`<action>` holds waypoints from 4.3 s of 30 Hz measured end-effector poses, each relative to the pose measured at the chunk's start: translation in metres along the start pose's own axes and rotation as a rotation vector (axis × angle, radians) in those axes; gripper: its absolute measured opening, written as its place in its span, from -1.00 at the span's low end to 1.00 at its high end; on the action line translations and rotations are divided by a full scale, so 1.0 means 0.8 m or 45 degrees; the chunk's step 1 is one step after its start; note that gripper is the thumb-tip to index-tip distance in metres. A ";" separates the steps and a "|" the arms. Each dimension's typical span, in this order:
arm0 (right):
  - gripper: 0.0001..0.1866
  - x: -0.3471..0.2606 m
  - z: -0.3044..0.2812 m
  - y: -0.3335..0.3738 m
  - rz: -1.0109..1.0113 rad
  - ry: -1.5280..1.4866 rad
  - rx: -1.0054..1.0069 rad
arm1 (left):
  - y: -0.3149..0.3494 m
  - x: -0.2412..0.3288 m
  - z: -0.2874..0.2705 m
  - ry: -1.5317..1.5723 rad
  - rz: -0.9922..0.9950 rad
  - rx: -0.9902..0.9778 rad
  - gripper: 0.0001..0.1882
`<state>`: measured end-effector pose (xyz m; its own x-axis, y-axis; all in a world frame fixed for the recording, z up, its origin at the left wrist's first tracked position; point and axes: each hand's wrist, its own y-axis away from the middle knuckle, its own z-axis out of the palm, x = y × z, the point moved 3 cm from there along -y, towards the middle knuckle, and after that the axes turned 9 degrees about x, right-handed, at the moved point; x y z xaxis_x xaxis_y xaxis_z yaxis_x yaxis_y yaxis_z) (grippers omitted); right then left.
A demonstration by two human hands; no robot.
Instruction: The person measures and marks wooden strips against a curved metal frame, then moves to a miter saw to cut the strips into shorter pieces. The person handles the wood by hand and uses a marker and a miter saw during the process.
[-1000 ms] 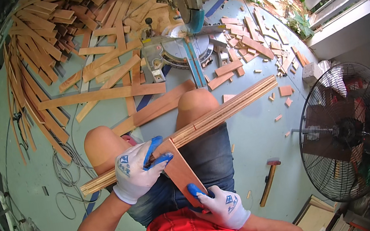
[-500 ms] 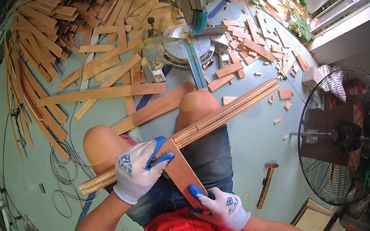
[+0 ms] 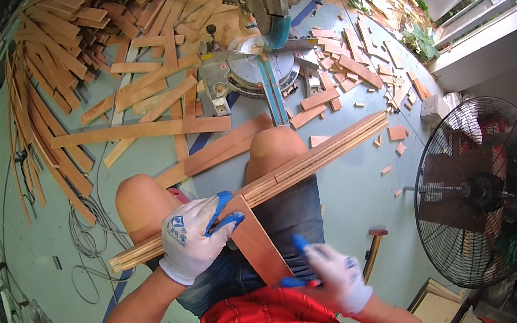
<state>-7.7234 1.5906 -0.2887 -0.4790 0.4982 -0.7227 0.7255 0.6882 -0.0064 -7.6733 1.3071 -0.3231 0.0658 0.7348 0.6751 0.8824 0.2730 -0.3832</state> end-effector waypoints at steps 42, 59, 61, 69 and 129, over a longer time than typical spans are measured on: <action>-0.11 -0.016 0.042 -0.037 -0.047 0.063 0.114 | 0.000 0.000 -0.001 -0.005 0.003 -0.017 -0.58; 0.09 0.015 0.024 -0.053 -0.022 0.239 0.094 | 0.006 -0.003 0.001 -0.080 -0.106 -0.053 -0.69; 0.08 0.016 0.023 -0.054 -0.052 0.232 0.081 | 0.007 -0.003 0.003 -0.078 -0.140 -0.064 -0.70; 0.04 0.020 0.033 -0.054 -0.025 0.278 0.046 | -0.010 0.014 0.002 -0.181 -0.095 -0.095 -0.64; 0.17 0.016 0.030 -0.050 0.020 0.192 -0.071 | -0.029 0.030 0.050 0.007 -0.337 -0.010 -0.68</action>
<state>-7.7468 1.5569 -0.3145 -0.5396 0.5801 -0.6101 0.7072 0.7056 0.0454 -7.7108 1.3432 -0.3230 -0.1656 0.6350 0.7545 0.8728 0.4506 -0.1876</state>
